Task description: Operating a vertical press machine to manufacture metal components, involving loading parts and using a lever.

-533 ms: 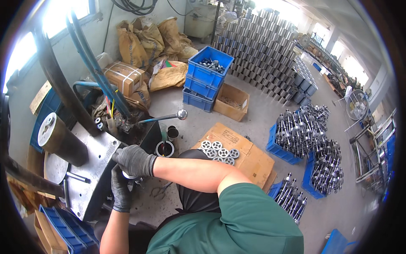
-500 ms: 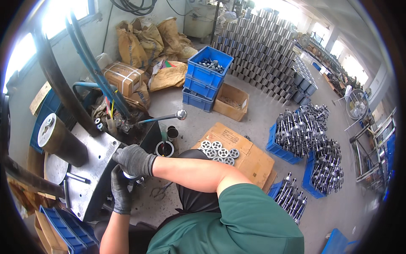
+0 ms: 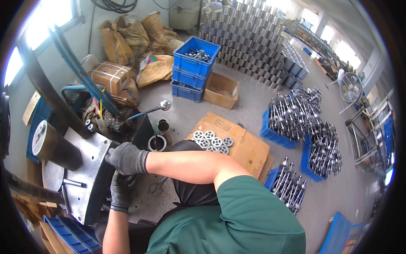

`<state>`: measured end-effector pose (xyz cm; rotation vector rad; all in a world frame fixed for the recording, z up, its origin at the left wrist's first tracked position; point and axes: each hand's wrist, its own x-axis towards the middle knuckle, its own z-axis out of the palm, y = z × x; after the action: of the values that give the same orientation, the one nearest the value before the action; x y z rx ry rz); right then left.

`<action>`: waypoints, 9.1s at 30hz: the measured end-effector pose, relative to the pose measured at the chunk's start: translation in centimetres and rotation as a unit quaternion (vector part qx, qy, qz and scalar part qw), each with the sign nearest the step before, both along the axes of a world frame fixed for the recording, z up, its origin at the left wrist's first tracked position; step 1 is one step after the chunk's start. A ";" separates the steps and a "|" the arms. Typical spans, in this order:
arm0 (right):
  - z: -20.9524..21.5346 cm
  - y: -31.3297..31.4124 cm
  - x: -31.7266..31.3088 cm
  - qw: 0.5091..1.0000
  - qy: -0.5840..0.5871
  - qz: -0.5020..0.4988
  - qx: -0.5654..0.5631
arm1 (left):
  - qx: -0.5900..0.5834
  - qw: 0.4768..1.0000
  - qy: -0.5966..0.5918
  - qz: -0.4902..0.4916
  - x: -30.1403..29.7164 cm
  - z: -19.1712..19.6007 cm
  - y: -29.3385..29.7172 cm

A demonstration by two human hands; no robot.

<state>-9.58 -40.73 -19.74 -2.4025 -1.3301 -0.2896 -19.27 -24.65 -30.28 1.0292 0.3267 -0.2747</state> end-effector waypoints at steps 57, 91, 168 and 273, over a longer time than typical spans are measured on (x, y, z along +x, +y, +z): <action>-1.7 -34.7 6.3 0.843 0.259 -0.200 -0.427 | 0.216 0.950 -0.141 -0.175 -1.6 -0.1 -3.2; -31.2 -86.5 -47.5 0.189 0.384 -0.805 0.410 | 0.349 0.899 -0.020 -0.264 -3.4 -4.3 -4.1; -15.2 7.9 9.6 0.831 0.431 0.100 -0.337 | 0.496 0.510 0.273 0.648 -70.2 2.7 16.3; -4.6 11.8 5.2 0.757 0.601 -0.025 0.256 | 0.636 0.644 -0.218 0.364 6.0 5.5 23.0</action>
<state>-4.33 -28.88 -24.37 -1.5306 -0.4474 0.7051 -13.25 -1.63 -24.76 2.1759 0.4615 1.1325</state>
